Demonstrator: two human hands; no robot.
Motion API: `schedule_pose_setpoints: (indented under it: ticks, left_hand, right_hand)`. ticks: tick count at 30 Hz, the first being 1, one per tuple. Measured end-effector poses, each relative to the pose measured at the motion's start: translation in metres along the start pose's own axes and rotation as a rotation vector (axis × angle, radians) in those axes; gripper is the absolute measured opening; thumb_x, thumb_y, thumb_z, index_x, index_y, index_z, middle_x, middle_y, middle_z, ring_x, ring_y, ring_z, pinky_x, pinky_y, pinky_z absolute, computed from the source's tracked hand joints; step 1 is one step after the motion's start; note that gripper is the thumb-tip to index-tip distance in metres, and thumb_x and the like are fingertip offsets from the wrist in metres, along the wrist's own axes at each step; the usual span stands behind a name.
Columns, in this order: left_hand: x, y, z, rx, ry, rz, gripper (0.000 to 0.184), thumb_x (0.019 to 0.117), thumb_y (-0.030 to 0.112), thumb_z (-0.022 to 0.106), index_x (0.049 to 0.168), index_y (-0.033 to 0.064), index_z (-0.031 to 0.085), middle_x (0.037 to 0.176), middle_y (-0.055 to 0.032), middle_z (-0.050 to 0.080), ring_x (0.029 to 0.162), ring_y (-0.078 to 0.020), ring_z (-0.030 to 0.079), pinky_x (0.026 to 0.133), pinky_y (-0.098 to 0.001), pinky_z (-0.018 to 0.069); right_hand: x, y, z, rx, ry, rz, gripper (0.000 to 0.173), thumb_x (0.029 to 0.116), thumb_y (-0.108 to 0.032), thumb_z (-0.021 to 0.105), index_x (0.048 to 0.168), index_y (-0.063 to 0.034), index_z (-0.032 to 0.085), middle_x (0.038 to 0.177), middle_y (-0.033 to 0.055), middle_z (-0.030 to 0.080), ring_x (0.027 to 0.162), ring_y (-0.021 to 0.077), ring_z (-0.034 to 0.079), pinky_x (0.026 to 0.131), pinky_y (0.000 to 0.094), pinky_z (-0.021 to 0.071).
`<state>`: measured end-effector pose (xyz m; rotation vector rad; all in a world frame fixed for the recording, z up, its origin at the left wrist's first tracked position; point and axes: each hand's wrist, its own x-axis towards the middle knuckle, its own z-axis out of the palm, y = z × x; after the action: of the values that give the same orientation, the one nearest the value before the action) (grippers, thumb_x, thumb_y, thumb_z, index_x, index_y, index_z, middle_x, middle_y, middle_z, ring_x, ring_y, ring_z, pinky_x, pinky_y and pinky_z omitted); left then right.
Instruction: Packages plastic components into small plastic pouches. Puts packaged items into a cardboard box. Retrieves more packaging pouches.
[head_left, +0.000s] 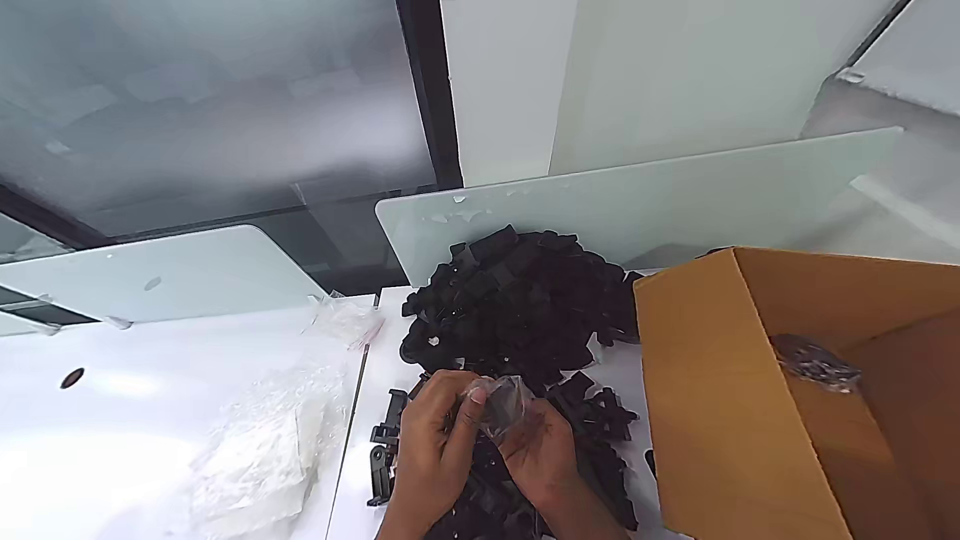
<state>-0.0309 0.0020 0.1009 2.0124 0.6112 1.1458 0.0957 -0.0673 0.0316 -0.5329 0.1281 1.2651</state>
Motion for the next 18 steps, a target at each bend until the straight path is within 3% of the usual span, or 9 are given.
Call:
schedule_pose_setpoints:
  ticks: [2,5,7,10,13,15,18]
  left_hand:
    - [0.003,0.003,0.003,0.04,-0.029,0.05,0.029,0.1078,0.024,0.052,0.107,0.0023,0.071,0.107,-0.0061,0.071,0.097,-0.0095,0.068,0.085,-0.0254,0.0591]
    - [0.007,0.001,0.006,0.077,0.028,0.031,0.029,0.1076,0.024,0.052,0.105,0.0023,0.071,0.103,-0.0052,0.071,0.095,-0.009,0.068,0.084,-0.0259,0.0594]
    - [0.008,-0.004,0.003,0.044,0.112,-0.054,0.029,0.1076,0.024,0.051,0.107,0.0022,0.07,0.104,-0.0041,0.072,0.094,-0.009,0.069,0.084,-0.0269,0.06]
    - [0.007,-0.024,0.0,-0.274,0.286,-0.322,0.022,0.1083,0.016,0.047,0.107,0.0018,0.064,0.097,-0.0044,0.071,0.088,-0.0123,0.069,0.08,-0.0307,0.0603]
    - [0.002,-0.038,0.002,-0.653,0.335,-0.602,0.022,0.1116,0.018,0.036,0.114,0.0062,0.054,0.1,-0.0073,0.068,0.089,-0.0176,0.071,0.078,-0.0368,0.0625]
    - [-0.005,-0.04,0.005,-0.79,0.317,-0.671,0.022,0.1123,0.023,0.034,0.119,0.0088,0.05,0.106,-0.0116,0.069,0.091,-0.0247,0.072,0.077,-0.043,0.0637]
    - [-0.009,-0.036,0.007,-0.804,0.337,-0.647,0.02,0.112,0.023,0.035,0.118,0.0096,0.05,0.106,-0.0122,0.069,0.09,-0.0262,0.073,0.074,-0.045,0.0644]
  right_hand:
    - [0.002,0.0,-0.001,0.044,0.013,0.01,0.031,0.0981,-0.019,0.038,0.106,-0.0076,0.066,0.095,0.013,0.074,0.082,0.0228,0.074,0.07,0.0394,0.0627]
    - [0.001,-0.004,0.006,-0.013,0.13,0.033,0.032,0.1058,-0.022,0.035,0.112,-0.0038,0.061,0.098,0.0161,0.071,0.082,0.0256,0.073,0.07,0.0413,0.0624]
    - [0.0,-0.008,0.01,-0.115,0.202,0.034,0.027,0.108,-0.018,0.038,0.113,-0.004,0.06,0.095,0.0136,0.07,0.075,0.0226,0.072,0.062,0.0364,0.062]
    - [-0.004,-0.019,0.012,-0.297,0.138,0.017,0.022,0.1058,-0.009,0.041,0.113,-0.0043,0.061,0.093,0.0098,0.07,0.069,0.0158,0.069,0.059,0.0283,0.0597]
    - [0.001,-0.026,0.012,-0.365,0.031,0.035,0.025,0.1044,-0.005,0.041,0.118,-0.001,0.062,0.099,0.0134,0.07,0.079,0.0194,0.072,0.07,0.0332,0.0621]
    - [0.005,-0.023,0.011,-0.402,0.034,0.048,0.025,0.1052,-0.006,0.042,0.12,-0.0004,0.062,0.102,0.0142,0.07,0.083,0.0209,0.072,0.073,0.0354,0.062]
    - [0.007,-0.016,0.009,-0.46,0.09,0.043,0.023,0.1045,-0.002,0.046,0.118,-0.0001,0.063,0.103,0.0136,0.069,0.081,0.0208,0.07,0.071,0.0348,0.0614]
